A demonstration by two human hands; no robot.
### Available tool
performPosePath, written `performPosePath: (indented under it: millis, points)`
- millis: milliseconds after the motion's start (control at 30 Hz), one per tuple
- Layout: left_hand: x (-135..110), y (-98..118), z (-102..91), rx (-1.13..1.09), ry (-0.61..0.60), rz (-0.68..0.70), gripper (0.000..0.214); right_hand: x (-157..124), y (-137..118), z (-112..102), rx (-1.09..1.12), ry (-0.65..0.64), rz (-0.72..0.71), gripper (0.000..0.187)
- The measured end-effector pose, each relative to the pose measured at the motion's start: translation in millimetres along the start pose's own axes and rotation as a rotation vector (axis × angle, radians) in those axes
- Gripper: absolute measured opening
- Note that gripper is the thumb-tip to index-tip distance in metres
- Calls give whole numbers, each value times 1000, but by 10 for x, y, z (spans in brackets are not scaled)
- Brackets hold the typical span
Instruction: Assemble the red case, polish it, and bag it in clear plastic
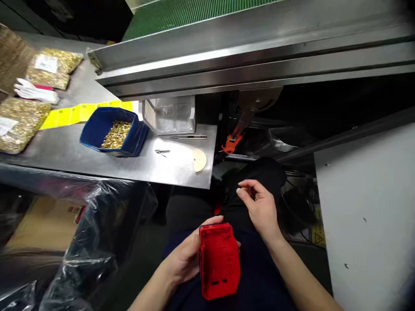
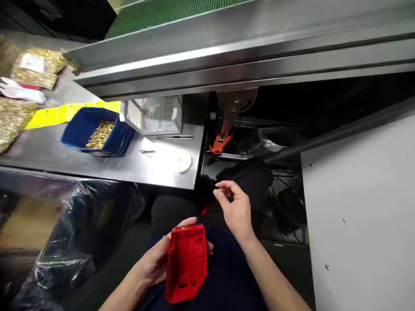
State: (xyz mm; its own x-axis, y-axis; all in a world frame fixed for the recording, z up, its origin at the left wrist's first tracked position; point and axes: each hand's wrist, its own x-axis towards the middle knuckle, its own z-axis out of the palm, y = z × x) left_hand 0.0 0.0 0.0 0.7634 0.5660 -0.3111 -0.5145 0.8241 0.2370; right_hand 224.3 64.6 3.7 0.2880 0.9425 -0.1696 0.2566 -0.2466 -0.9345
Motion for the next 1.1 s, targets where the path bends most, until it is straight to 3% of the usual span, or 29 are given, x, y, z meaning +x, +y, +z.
performPosePath:
  millis: [33,167,333,467,633,700,767,833,933,1100]
  points:
    - [8,1,6,-11,1,-1,69,-45,-12,-3,23,7,42,19]
    - [8,27,25,0,5,16,68,-130,-76,17,3,-32,89,36]
    - [-110,97,-4,150,8,110,80,178,-229,291,-229,-289,-110,16]
    - [-245,110,-64,262,30,137,88,668,-432,983,-483,-469,-343,14]
    - [-407,108,-25,268,135,223,91,1137,-652,2077,-617,-510,-433,21]
    - [-486,109,39,233,179,267,95,1224,-673,2348,-662,-517,-420,28]
    - [-575,95,101,181,236,307,101,1262,-658,2469,-689,-524,-400,26]
    - [-656,65,134,154,293,316,105,1254,-628,2446,-687,-536,-386,20]
    - [-729,16,119,208,354,281,106,1129,-609,2166,-642,-583,-363,18]
    - [-675,39,106,218,392,299,96,560,-773,1184,-178,-697,-197,20]
